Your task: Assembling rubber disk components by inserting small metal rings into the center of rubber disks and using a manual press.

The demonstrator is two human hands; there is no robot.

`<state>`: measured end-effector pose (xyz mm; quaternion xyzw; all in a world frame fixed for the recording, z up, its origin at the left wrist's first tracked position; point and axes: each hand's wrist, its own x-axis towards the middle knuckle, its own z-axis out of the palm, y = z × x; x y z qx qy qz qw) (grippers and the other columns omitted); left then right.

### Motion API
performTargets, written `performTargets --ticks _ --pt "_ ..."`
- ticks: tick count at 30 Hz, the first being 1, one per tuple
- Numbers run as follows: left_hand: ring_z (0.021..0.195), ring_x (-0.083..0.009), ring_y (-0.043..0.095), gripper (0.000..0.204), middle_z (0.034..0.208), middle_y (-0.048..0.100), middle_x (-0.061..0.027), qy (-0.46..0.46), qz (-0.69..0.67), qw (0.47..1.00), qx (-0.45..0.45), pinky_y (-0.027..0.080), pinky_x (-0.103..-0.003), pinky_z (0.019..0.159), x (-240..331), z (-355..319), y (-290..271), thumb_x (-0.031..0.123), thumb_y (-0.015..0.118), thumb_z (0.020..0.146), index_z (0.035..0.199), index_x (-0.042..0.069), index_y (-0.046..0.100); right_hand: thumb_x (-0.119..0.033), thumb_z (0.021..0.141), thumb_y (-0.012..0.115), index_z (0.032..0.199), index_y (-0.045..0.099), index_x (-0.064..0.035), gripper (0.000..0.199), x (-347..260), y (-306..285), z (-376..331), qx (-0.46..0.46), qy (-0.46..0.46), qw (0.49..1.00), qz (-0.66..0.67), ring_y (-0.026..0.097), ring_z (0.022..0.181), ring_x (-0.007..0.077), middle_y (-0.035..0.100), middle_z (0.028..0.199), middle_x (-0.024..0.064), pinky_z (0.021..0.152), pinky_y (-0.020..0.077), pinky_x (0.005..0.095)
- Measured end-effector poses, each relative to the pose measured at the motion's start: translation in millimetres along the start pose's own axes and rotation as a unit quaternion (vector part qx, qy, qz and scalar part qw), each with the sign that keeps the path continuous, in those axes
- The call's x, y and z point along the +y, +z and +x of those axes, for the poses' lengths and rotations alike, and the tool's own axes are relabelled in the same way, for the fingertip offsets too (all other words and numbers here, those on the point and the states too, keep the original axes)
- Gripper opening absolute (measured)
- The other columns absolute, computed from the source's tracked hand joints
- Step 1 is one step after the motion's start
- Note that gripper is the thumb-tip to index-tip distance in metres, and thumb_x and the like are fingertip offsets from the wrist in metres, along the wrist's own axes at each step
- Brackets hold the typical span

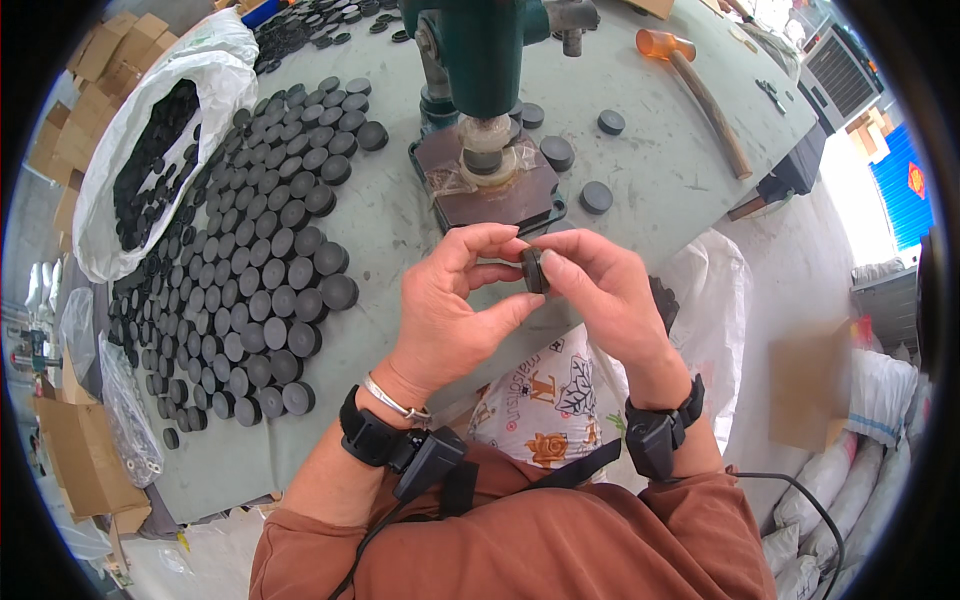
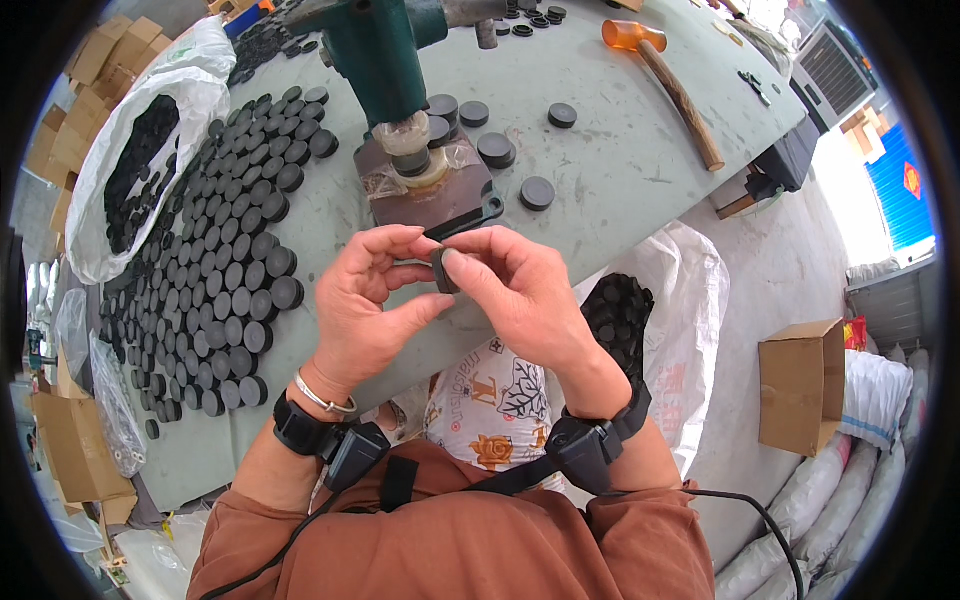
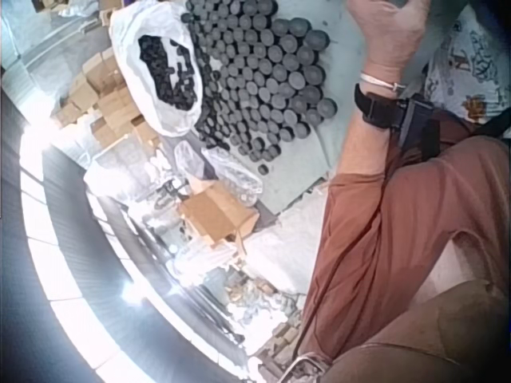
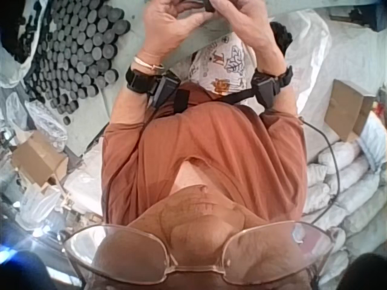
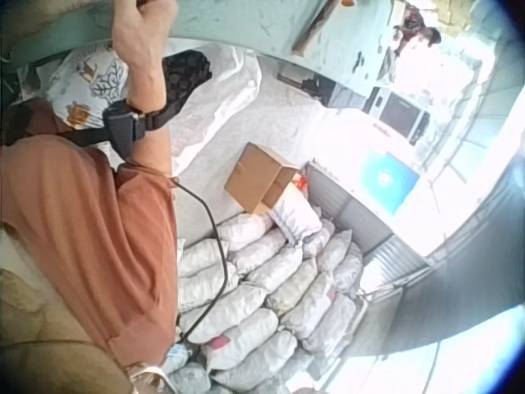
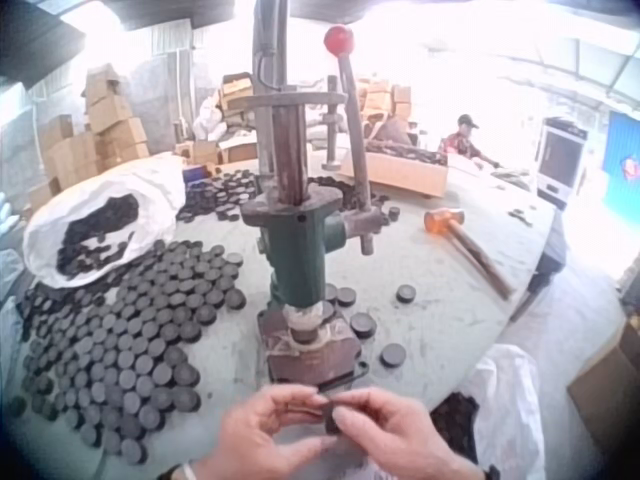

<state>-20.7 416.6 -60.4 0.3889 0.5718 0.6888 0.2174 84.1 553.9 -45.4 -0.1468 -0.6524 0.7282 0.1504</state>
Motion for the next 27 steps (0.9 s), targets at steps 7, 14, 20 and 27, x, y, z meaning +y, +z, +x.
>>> performTargets --ticks 7,14,20,27 --pt "0.105 -0.0173 0.058 0.051 0.112 0.056 -0.0098 -0.018 -0.015 1.000 -0.009 0.054 -0.033 0.088 -1.7 -1.7 2.2 -0.010 0.072 0.073 0.119 -0.003 0.051 -0.015 0.092 0.059 0.107 0.061 0.0024 0.023 1.9 -5.6 1.2 0.039 0.072 0.997 -0.013 0.054 0.078 0.0063 0.061 0.090 0.0025 0.071 0.0458 0.0216" --pt "0.102 -0.0150 0.057 0.043 0.110 0.058 -0.0093 -0.100 -0.147 0.984 -0.004 0.051 -0.030 0.088 -0.2 -2.8 -1.5 -0.005 0.069 0.079 0.119 -0.005 0.054 -0.004 0.086 0.062 0.120 0.058 -0.0001 0.035 2.2 -14.6 -5.1 -0.075 -0.074 0.994 -0.023 0.051 0.089 0.0059 0.055 0.111 0.0058 0.075 0.0463 0.0232" --pt "0.095 -0.0146 0.060 0.035 0.105 0.063 -0.0090 -0.134 -0.122 0.983 -0.010 0.051 -0.028 0.086 0.9 -1.8 -1.5 -0.002 0.067 0.082 0.116 -0.005 0.058 -0.008 0.087 0.064 0.113 0.060 0.0020 0.028 5.7 -9.0 -3.2 -0.033 -0.037 0.995 -0.086 0.054 0.080 0.0064 0.060 0.092 0.0023 0.069 0.0468 0.0228" --pt "0.095 -0.0150 0.061 0.031 0.105 0.062 -0.0087 -0.202 -0.168 0.965 -0.004 0.052 -0.030 0.088 -4.4 -1.0 -2.2 0.003 0.063 0.087 0.117 -0.005 0.057 -0.014 0.083 0.067 0.116 0.061 -0.0041 0.036 -2.2 -7.4 -8.9 0.053 -0.150 0.955 -0.251 0.057 0.074 0.0166 0.059 0.086 0.0070 0.065 0.0465 0.0288"
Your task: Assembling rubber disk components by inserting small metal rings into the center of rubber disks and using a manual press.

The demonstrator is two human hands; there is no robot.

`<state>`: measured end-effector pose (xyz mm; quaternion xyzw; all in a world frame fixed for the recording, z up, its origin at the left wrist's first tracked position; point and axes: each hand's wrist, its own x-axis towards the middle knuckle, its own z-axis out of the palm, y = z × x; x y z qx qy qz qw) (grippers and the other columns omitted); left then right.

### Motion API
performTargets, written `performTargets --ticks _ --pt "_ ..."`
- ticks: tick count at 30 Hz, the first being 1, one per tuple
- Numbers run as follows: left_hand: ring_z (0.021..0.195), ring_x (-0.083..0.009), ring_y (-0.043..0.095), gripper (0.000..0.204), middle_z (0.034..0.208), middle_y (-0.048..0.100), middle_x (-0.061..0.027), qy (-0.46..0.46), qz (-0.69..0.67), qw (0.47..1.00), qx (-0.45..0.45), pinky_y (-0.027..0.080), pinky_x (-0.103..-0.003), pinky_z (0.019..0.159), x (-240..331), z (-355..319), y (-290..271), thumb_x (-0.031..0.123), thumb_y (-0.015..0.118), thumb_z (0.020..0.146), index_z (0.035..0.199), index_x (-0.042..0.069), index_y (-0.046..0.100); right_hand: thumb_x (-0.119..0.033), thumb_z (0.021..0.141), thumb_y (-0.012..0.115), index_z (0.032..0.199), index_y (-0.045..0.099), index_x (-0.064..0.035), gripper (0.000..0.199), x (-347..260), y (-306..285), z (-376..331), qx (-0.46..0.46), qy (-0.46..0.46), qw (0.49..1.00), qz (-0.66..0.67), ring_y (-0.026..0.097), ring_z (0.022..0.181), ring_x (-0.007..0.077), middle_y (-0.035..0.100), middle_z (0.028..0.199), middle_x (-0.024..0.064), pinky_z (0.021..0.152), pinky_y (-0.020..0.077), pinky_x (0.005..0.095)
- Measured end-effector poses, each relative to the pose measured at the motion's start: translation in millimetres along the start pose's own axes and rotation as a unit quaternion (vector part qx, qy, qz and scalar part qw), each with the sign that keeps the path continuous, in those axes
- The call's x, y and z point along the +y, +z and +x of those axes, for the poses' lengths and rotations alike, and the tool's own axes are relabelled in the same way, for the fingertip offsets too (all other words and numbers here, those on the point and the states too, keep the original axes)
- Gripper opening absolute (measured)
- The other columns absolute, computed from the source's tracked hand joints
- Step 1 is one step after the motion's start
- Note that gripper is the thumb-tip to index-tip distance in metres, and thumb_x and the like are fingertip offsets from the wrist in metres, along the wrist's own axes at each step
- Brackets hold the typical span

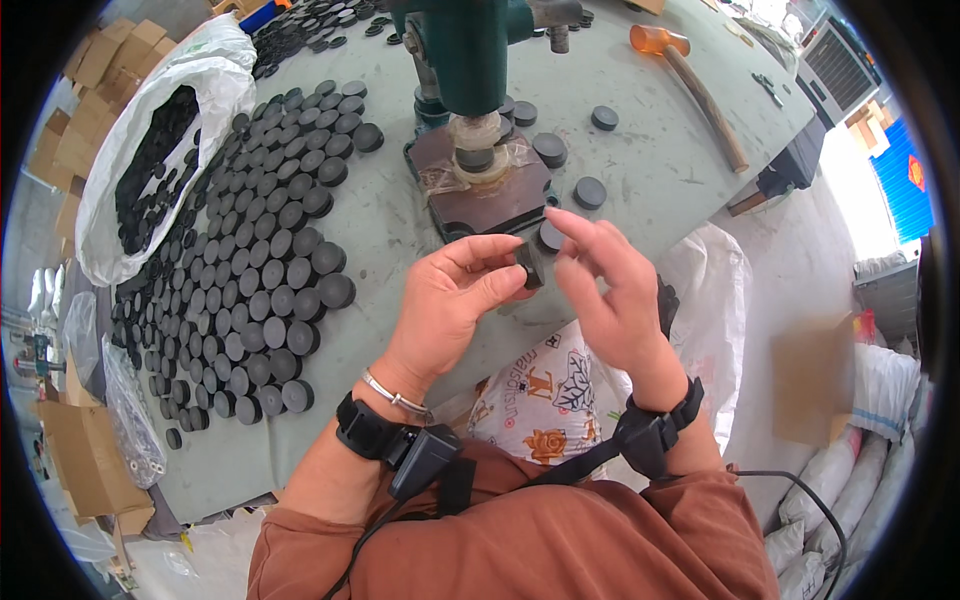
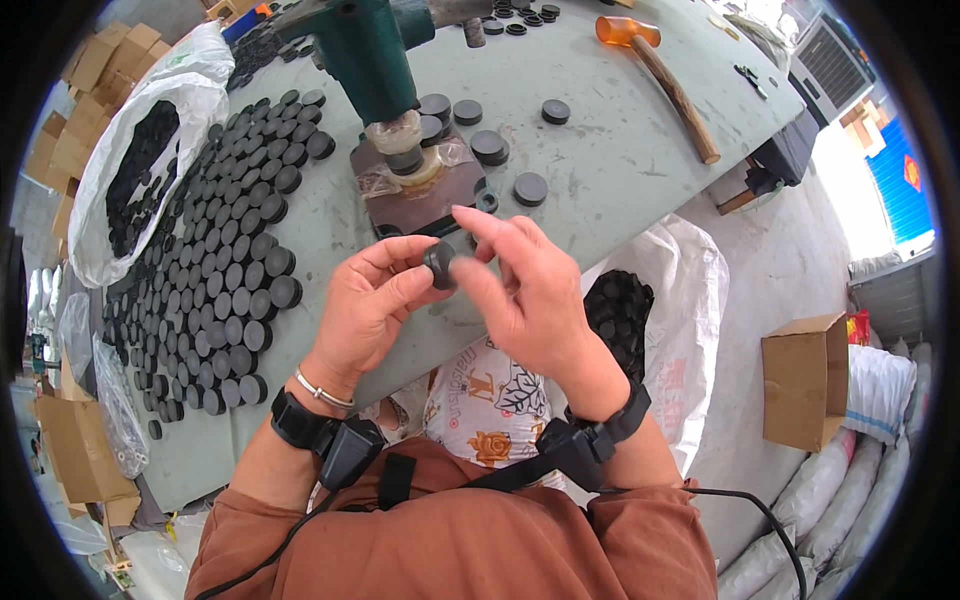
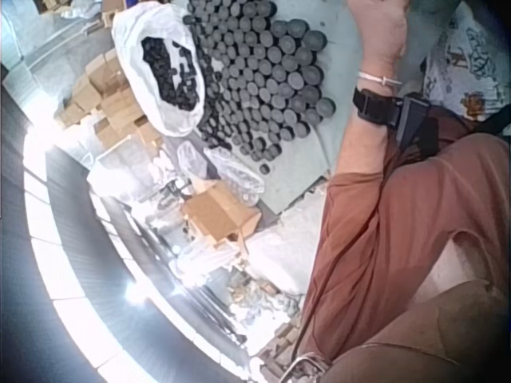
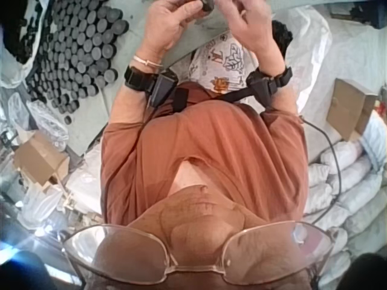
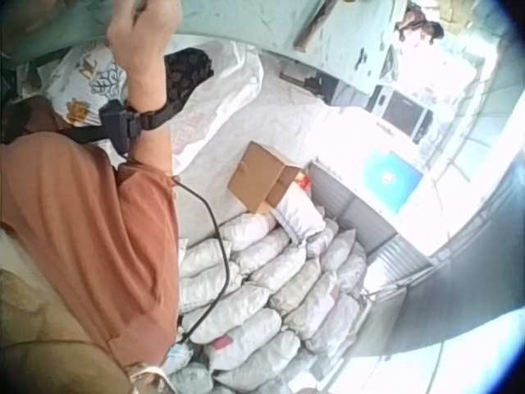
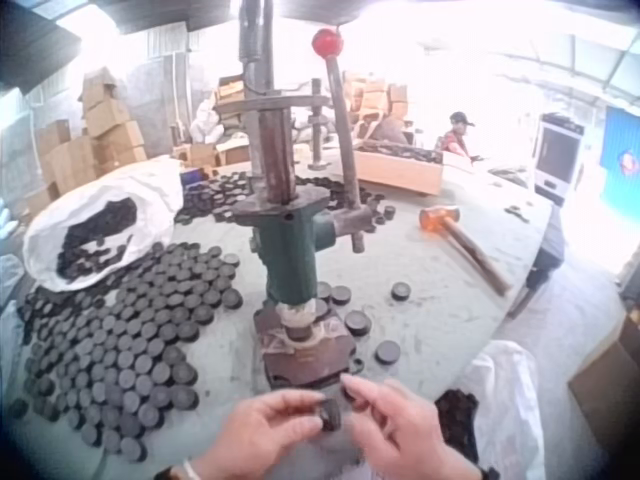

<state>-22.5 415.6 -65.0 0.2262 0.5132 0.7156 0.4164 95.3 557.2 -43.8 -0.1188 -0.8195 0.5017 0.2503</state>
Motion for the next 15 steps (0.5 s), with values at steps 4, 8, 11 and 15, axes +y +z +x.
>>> performTargets --ticks 4,8,11,15 --pt "0.096 -0.0177 0.062 0.024 0.107 0.062 -0.0103 -0.024 -0.168 0.986 0.006 0.053 -0.032 0.089 1.9 2.6 4.3 0.008 0.055 0.093 0.114 -0.004 0.056 -0.025 0.069 0.075 0.122 0.061 -0.0167 0.055 8.8 -0.6 -12.4 0.006 -0.258 0.911 -0.321 0.055 0.081 0.0264 0.055 0.096 0.0105 0.071 0.0445 0.0338" --pt "0.099 -0.0199 0.061 0.022 0.105 0.062 -0.0116 -0.038 -0.248 0.968 0.011 0.052 -0.033 0.091 4.4 4.8 4.7 0.015 0.051 0.097 0.108 -0.003 0.057 -0.032 0.067 0.075 0.121 0.062 -0.0224 0.057 21.6 -4.0 -28.5 0.053 -0.208 0.899 -0.382 0.054 0.085 0.0247 0.054 0.109 0.0124 0.074 0.0427 0.0348" --pt "0.097 -0.0217 0.062 0.017 0.102 0.062 -0.0134 -0.060 -0.318 0.946 0.002 0.051 -0.036 0.092 1.3 3.2 5.2 0.011 0.054 0.095 0.105 -0.002 0.056 -0.034 0.068 0.075 0.122 0.062 -0.0244 0.056 7.5 2.2 -25.5 0.068 -0.191 0.913 -0.354 0.053 0.091 0.0257 0.052 0.122 0.0173 0.078 0.0410 0.0349" --pt "0.101 -0.0217 0.060 0.025 0.103 0.062 -0.0126 -0.061 -0.304 0.951 0.012 0.051 -0.036 0.093 1.7 3.4 5.8 0.020 0.052 0.097 0.104 -0.003 0.058 -0.041 0.068 0.073 0.120 0.063 -0.0208 0.057 17.0 4.7 -21.5 0.043 -0.209 0.884 -0.416 0.048 0.107 0.0279 0.043 0.137 0.0217 0.089 0.0343 0.0378"
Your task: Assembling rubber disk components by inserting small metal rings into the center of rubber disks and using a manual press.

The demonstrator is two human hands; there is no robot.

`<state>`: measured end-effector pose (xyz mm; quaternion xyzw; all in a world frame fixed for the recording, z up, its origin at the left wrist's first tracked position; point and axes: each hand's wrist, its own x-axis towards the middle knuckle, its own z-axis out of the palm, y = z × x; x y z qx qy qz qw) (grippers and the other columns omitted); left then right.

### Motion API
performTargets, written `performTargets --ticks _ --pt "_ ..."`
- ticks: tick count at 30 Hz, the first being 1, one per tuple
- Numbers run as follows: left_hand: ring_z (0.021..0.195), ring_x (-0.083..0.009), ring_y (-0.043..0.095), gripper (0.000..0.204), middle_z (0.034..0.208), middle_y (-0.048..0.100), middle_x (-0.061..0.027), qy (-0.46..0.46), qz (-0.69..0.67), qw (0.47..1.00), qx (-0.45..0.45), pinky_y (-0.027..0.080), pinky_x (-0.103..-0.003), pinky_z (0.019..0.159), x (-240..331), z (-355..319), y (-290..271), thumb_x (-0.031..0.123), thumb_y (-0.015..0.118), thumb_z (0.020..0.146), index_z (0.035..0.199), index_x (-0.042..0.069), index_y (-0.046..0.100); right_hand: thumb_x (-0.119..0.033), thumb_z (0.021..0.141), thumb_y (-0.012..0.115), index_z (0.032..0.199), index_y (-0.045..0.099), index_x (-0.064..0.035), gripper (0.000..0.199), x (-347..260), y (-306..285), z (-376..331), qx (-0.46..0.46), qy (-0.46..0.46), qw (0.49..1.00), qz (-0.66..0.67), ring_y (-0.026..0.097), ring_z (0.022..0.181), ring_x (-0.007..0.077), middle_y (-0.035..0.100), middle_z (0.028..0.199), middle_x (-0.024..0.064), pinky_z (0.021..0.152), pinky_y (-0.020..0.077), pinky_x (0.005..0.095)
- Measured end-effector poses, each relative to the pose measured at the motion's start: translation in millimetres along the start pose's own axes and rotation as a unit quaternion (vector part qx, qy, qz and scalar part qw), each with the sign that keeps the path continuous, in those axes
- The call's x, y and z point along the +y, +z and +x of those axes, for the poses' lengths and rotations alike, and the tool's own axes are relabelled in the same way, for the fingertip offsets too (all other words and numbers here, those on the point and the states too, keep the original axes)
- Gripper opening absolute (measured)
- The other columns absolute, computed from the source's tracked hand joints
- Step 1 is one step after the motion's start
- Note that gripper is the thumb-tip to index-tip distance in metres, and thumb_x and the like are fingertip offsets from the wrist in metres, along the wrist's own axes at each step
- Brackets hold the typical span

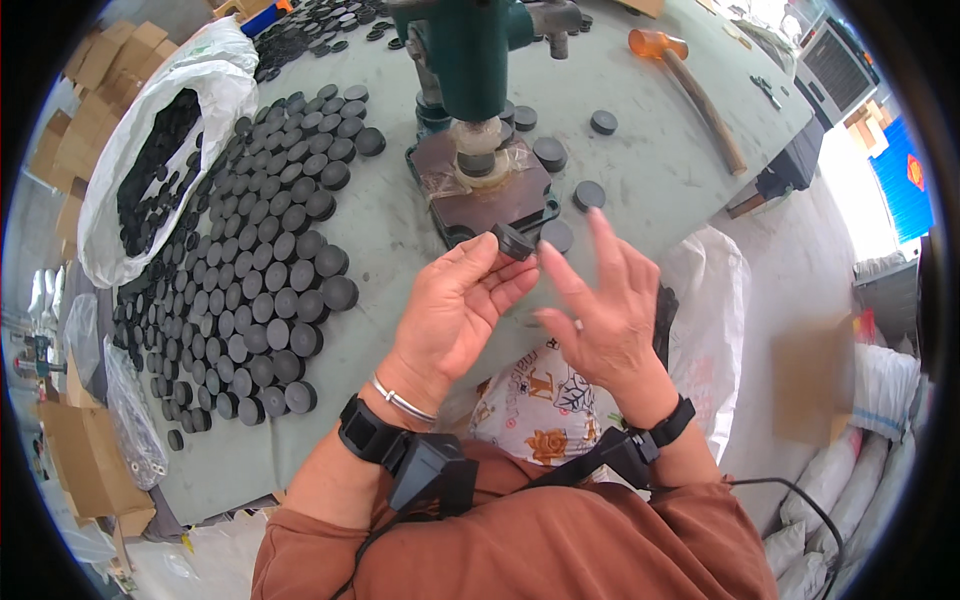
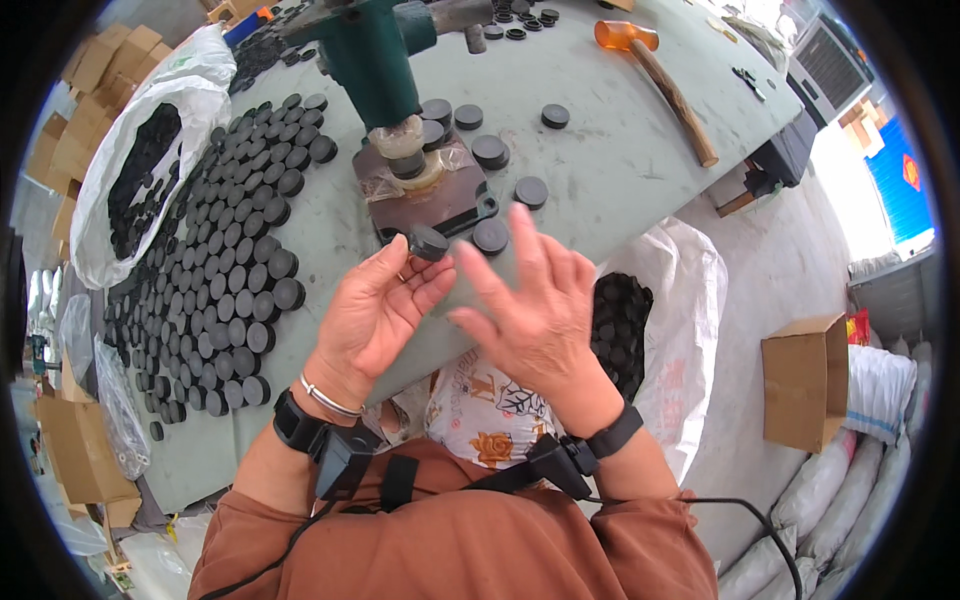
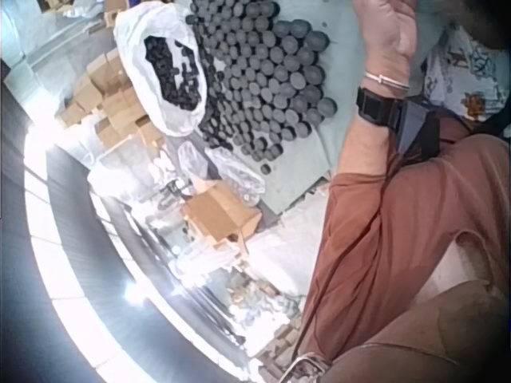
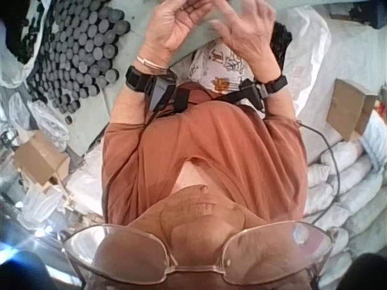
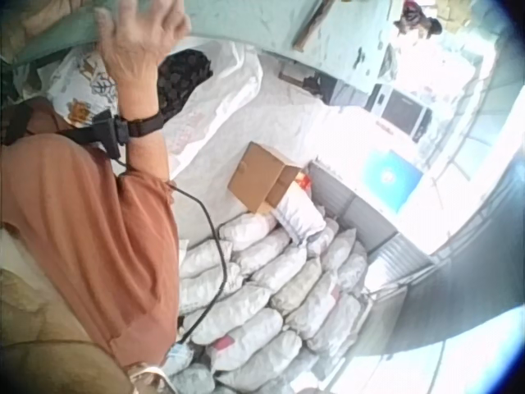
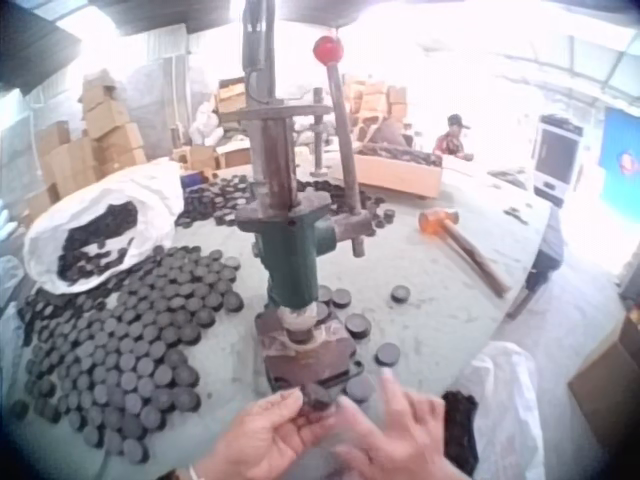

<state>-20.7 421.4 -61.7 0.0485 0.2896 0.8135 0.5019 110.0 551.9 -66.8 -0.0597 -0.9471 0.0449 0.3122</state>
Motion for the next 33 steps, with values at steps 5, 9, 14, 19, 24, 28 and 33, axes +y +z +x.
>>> performTargets --ticks 5,9,14,19,24,28,33 --pt "0.100 -0.0247 0.060 0.026 0.102 0.061 -0.0146 -0.022 -0.012 0.999 0.024 0.050 -0.038 0.095 -2.3 1.8 -2.0 0.022 0.052 0.097 0.102 -0.003 0.058 -0.039 0.070 0.071 0.121 0.062 -0.0174 0.056 0.6 0.7 -11.8 0.031 0.056 0.998 0.008 0.047 0.110 0.0310 0.041 0.139 0.0234 0.090 0.0331 0.0394" --pt "0.102 -0.0266 0.059 0.029 0.102 0.061 -0.0158 -0.040 -0.044 0.998 0.021 0.050 -0.039 0.095 -5.0 2.9 -4.1 0.023 0.052 0.097 0.101 -0.005 0.056 -0.038 0.072 0.070 0.118 0.064 -0.0144 0.052 -11.6 -1.5 5.9 0.020 0.004 1.000 0.021 0.047 0.110 0.0326 0.042 0.138 0.0238 0.090 0.0330 0.0408" --pt "0.104 -0.0288 0.057 0.030 0.104 0.055 -0.0165 -0.057 -0.118 0.990 0.055 0.050 -0.040 0.095 -4.8 2.0 6.0 0.025 0.053 0.096 0.102 -0.005 0.052 -0.033 0.075 0.070 0.117 0.063 -0.0103 0.048 1.2 2.4 -10.2 0.051 0.080 0.995 -0.007 0.047 0.110 0.0327 0.045 0.135 0.0219 0.091 0.0335 0.0419" --pt "0.106 -0.0306 0.057 0.033 0.105 0.053 -0.0177 -0.080 -0.161 0.982 0.054 0.049 -0.041 0.097 -6.8 1.6 6.1 0.026 0.052 0.097 0.102 -0.006 0.049 -0.022 0.079 0.067 0.116 0.062 -0.0037 0.041 -2.0 4.6 -0.7 0.070 0.091 0.990 0.081 0.050 0.107 0.0346 0.054 0.124 0.0202 0.091 0.0362 0.0411" --pt "0.106 -0.0308 0.056 0.034 0.105 0.053 -0.0176 -0.084 -0.168 0.980 0.063 0.048 -0.042 0.098 -8.2 1.8 4.6 0.028 0.051 0.097 0.102 -0.005 0.047 -0.014 0.080 0.066 0.113 0.062 -0.0010 0.036 -3.9 6.0 8.4 0.093 0.094 0.982 0.135 0.054 0.102 0.0339 0.060 0.113 0.0174 0.091 0.0383 0.0403" --pt "0.106 -0.0292 0.057 0.030 0.106 0.056 -0.0163 -0.088 -0.170 0.981 0.038 0.049 -0.042 0.097 -8.8 -0.9 3.0 0.026 0.050 0.097 0.104 -0.003 0.050 -0.006 0.080 0.065 0.106 0.063 0.0006 0.027 -7.2 7.3 13.7 0.124 0.125 0.956 0.236 0.059 0.091 0.0311 0.065 0.099 0.0154 0.082 0.0449 0.0374" --pt "0.104 -0.0284 0.061 0.021 0.105 0.060 -0.0140 -0.052 -0.114 0.992 0.011 0.052 -0.041 0.093 -8.9 -2.7 -5.1 0.019 0.051 0.097 0.109 0.001 0.052 -0.005 0.085 0.063 0.103 0.065 0.0016 0.019 -14.1 13.4 9.6 0.112 0.249 0.879 0.392 0.062 0.077 0.0184 0.067 0.088 0.0121 0.069 0.0485 0.0282"
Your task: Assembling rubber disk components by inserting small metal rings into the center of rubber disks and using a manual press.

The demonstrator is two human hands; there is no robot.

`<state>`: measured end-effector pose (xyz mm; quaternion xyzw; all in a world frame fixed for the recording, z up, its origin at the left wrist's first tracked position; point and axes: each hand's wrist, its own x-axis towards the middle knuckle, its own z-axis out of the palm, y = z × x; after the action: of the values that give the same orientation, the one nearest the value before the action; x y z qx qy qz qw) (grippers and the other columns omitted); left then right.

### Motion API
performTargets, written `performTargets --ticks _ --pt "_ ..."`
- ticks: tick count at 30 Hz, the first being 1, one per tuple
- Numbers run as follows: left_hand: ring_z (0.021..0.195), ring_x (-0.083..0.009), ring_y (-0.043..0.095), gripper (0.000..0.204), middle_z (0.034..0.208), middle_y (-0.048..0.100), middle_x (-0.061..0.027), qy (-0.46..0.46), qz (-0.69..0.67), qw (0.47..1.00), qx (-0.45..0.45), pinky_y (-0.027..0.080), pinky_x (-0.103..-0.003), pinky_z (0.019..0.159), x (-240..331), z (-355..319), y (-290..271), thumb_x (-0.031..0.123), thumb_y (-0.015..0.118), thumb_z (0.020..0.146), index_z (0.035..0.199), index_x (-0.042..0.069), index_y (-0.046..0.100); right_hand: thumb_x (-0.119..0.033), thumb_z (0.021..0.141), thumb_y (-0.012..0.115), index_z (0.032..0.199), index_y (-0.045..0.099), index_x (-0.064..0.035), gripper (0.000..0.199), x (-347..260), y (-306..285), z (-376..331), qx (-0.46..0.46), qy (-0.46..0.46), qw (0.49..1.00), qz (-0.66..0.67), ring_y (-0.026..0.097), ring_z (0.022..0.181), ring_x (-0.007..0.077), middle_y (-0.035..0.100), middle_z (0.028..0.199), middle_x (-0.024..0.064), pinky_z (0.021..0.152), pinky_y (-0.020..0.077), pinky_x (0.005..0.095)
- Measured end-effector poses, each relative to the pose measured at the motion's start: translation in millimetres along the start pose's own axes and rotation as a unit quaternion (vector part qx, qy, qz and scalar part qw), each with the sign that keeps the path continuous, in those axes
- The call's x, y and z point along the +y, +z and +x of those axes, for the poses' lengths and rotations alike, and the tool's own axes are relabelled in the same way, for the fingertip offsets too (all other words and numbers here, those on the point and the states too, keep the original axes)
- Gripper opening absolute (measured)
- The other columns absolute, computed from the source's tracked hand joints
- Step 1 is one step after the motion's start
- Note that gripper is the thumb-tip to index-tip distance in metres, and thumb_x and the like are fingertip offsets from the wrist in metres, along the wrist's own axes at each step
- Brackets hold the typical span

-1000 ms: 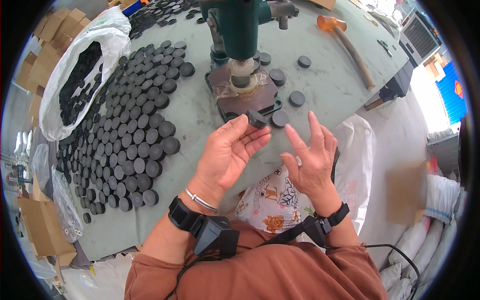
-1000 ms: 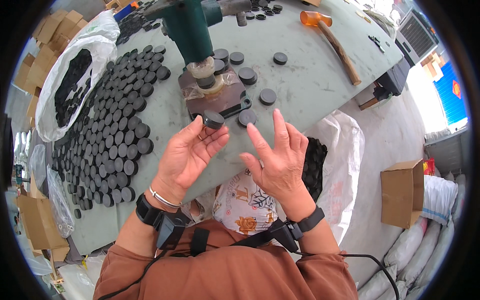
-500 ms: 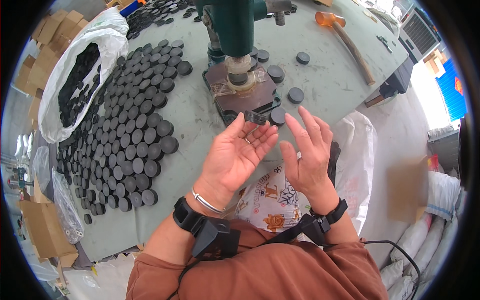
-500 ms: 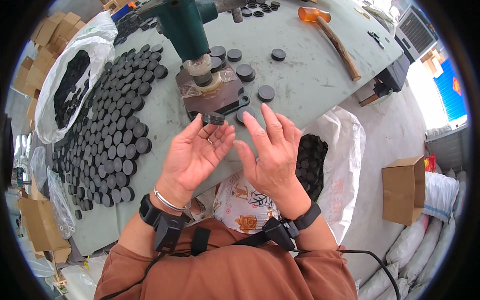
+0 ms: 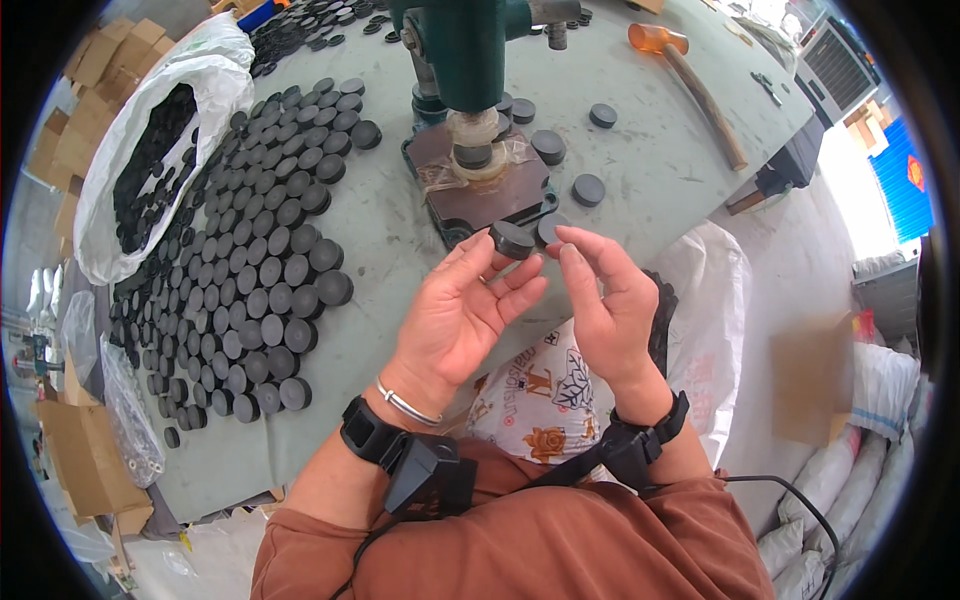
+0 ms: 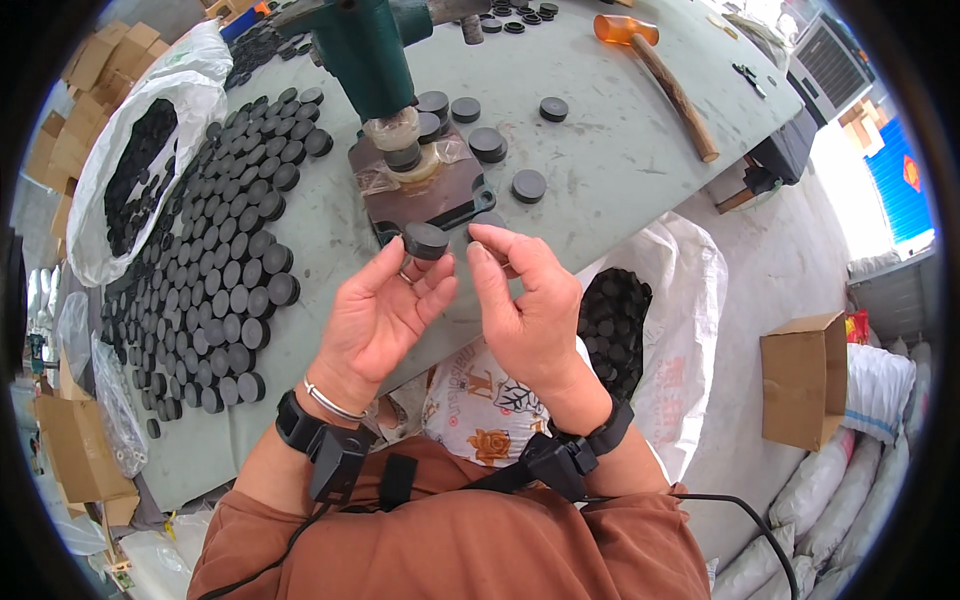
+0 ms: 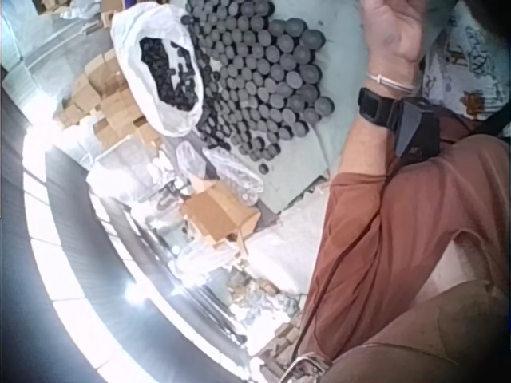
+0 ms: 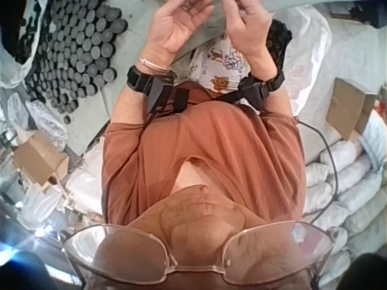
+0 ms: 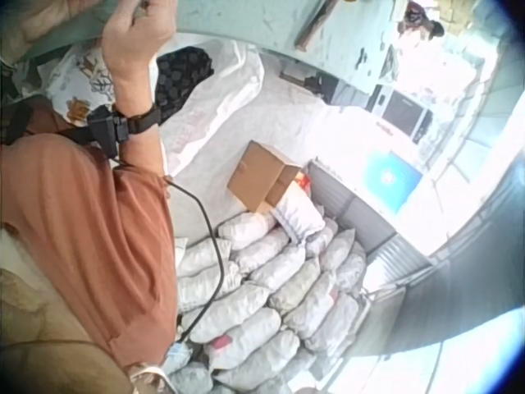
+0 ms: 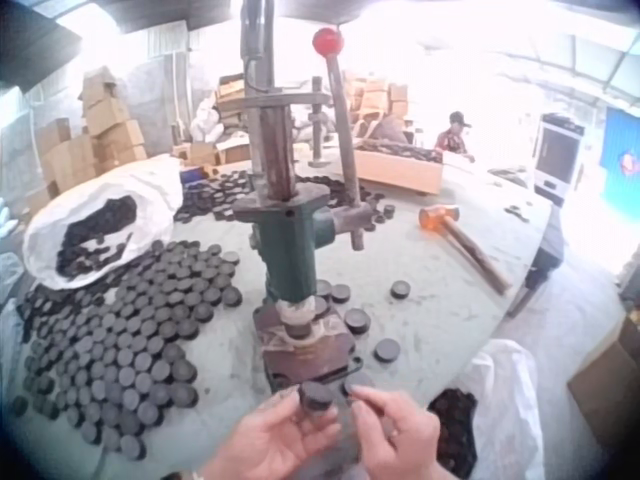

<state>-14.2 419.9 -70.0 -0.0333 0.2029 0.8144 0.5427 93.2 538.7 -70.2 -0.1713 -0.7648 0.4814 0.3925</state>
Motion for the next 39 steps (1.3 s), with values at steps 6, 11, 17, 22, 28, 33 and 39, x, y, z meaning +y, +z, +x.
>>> performTargets --ticks 6,11,17,22,28,33,39 --pt "0.109 -0.0291 0.058 0.017 0.106 0.061 -0.0149 0.042 0.015 0.999 -0.014 0.053 -0.037 0.094 -1.1 -1.2 0.3 0.012 0.052 0.096 0.105 -0.001 0.056 -0.007 0.088 0.063 0.103 0.065 0.0024 0.018 -0.8 0.3 0.4 0.002 0.095 0.990 0.105 0.060 0.073 0.0083 0.067 0.083 0.0070 0.064 0.0475 0.0219" --pt "0.112 -0.0296 0.056 0.023 0.113 0.057 -0.0175 0.029 0.013 0.999 -0.005 0.050 -0.037 0.099 -0.2 2.1 -4.5 0.013 0.050 0.096 0.112 -0.004 0.052 -0.006 0.087 0.063 0.101 0.066 0.0010 0.016 1.8 2.6 -2.9 0.000 0.081 0.994 0.077 0.060 0.073 0.0087 0.067 0.084 0.0061 0.062 0.0474 0.0216" --pt "0.109 -0.0288 0.059 0.020 0.109 0.059 -0.0179 0.029 -0.007 1.000 -0.001 0.048 -0.039 0.101 -4.2 2.3 -1.4 0.013 0.050 0.097 0.103 -0.005 0.056 -0.005 0.085 0.064 0.097 0.067 -0.0001 0.013 -2.1 5.6 -2.8 0.001 0.072 0.995 0.071 0.060 0.072 0.0089 0.066 0.087 0.0060 0.058 0.0467 0.0219" --pt "0.109 -0.0283 0.059 0.019 0.110 0.059 -0.0169 0.031 0.001 1.000 -0.002 0.048 -0.039 0.100 -3.2 0.7 -2.7 0.011 0.050 0.096 0.107 -0.004 0.055 -0.005 0.085 0.064 0.097 0.066 0.0004 0.013 -0.3 7.0 -2.5 0.003 0.070 0.995 0.069 0.061 0.073 0.0089 0.066 0.086 0.0064 0.059 0.0474 0.0218" --pt "0.105 -0.0222 0.059 0.028 0.109 0.059 -0.0115 0.164 0.216 0.962 0.009 0.050 -0.034 0.095 -6.6 -5.6 5.8 -0.003 0.058 0.087 0.114 -0.001 0.053 -0.008 0.087 0.065 0.103 0.064 0.0042 0.020 -12.7 4.6 3.1 -0.033 0.158 0.975 0.151 0.061 0.078 0.0081 0.066 0.091 0.0062 0.068 0.0486 0.0217" --pt "0.102 -0.0176 0.059 0.040 0.110 0.058 -0.0086 0.241 0.396 0.886 0.003 0.050 -0.031 0.091 -5.9 -10.8 9.7 -0.012 0.062 0.080 0.116 -0.001 0.052 -0.014 0.089 0.064 0.106 0.064 0.0044 0.025 -15.4 0.5 7.1 -0.083 0.210 0.950 0.215 0.059 0.081 0.0072 0.066 0.093 0.0045 0.068 0.0490 0.0218" --pt "0.107 -0.0178 0.057 0.041 0.115 0.052 -0.0085 0.276 0.428 0.861 -0.015 0.050 -0.031 0.092 -9.4 -9.6 4.8 -0.013 0.062 0.078 0.116 -0.003 0.051 -0.015 0.091 0.062 0.110 0.062 0.0039 0.027 -7.5 2.0 5.9 -0.099 0.284 0.903 0.308 0.059 0.079 0.0083 0.065 0.096 0.0052 0.067 0.0513 0.0222"
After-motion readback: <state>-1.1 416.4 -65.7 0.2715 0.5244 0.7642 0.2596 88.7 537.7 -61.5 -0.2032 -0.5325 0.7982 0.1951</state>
